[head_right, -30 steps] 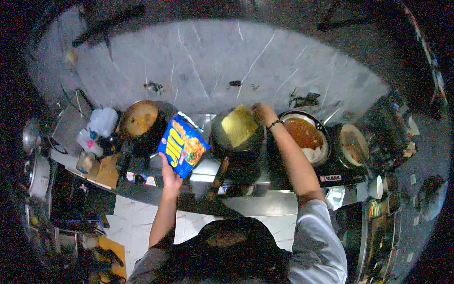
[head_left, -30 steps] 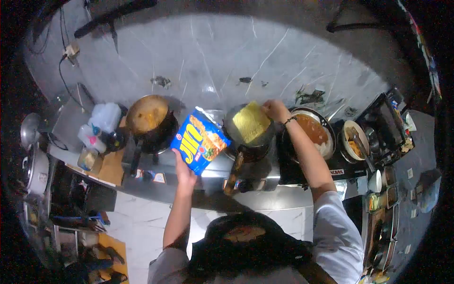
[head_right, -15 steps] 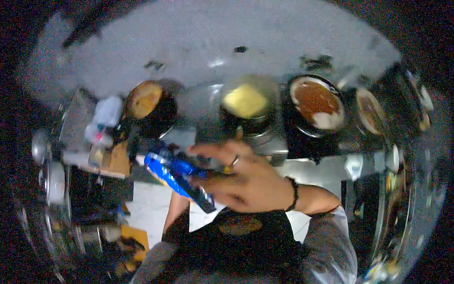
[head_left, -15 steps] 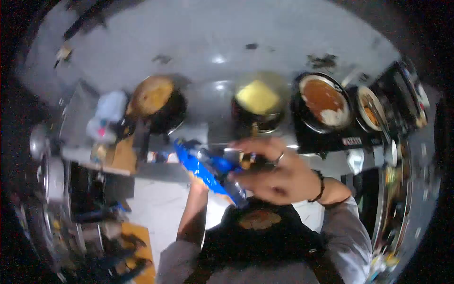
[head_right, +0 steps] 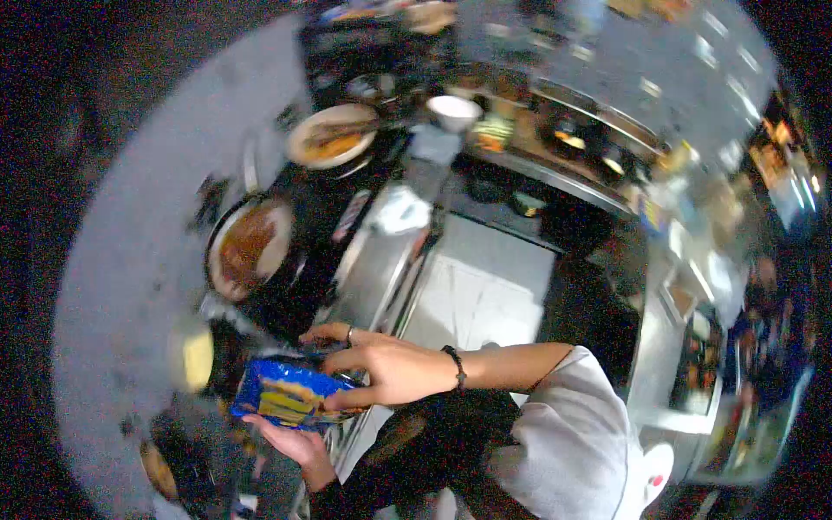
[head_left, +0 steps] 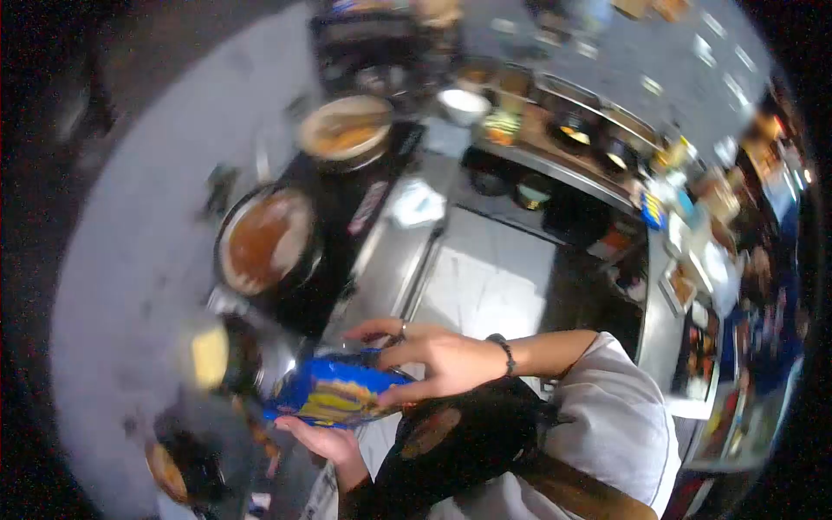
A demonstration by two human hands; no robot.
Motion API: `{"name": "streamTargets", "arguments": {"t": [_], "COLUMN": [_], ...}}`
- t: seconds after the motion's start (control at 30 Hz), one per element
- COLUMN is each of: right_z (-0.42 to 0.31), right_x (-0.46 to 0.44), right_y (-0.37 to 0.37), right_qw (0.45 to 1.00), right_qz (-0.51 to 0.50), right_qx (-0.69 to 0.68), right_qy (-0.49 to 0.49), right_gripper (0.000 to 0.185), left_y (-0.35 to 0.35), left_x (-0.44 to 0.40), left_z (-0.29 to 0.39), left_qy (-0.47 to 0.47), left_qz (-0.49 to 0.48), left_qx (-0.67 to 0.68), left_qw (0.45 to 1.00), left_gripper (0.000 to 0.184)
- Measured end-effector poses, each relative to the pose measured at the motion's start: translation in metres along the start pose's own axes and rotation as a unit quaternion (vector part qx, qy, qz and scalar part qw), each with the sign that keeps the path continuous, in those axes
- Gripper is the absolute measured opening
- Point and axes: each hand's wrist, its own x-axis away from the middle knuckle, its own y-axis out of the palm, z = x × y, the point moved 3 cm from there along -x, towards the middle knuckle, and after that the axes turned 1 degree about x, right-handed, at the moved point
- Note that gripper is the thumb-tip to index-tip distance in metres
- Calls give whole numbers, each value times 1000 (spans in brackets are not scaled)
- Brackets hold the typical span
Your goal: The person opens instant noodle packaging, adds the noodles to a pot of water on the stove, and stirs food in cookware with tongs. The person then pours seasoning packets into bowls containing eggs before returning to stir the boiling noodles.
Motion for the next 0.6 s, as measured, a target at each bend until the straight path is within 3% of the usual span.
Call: {"name": "streamTargets", "arguments": {"t": [0.07,0.1,0.17,0.23,0.33,0.37,0.43,0.5,0.57,0.6], "right_z": [19,32,46,74,83,84,102,114,137,154], "right_x": [39,59,112,170,243,265,317,367,417,442], "right_y": [-41,-61,-113,-163,-231,-246,-278,-304,-322,-325], "right_qw": [997,989,959,936,867,841,803,763,716,684], "right_qz": [59,101,195,264,359,425,489,550,584,628], "right_qx": [9,-17,-52,21,9,-5,91,124,245,180], "right_qy": [39,111,198,233,346,334,329,317,294,324], "right_gripper": [30,27,21,20,25,25,25,13,14,16], "left_y": [16,27,89,131,201,221,260,296,336,354], "left_x": [2,-1,40,66,108,123,134,136,131,125], "left_z": [-57,-86,-127,-190,-276,-302,-359,-412,-462,-493], "left_qy": [-65,-150,-196,-274,-343,-390,-430,-471,-522,-504], "left_qz": [-68,-114,-195,-325,-348,-333,-354,-351,-344,-343], "left_qx": [-74,-60,-79,-141,-74,-64,-20,15,-3,-16], "left_qw": [993,980,958,894,869,856,830,809,781,793], "left_gripper": [63,67,56,48,48,46,44,43,42,42]}}
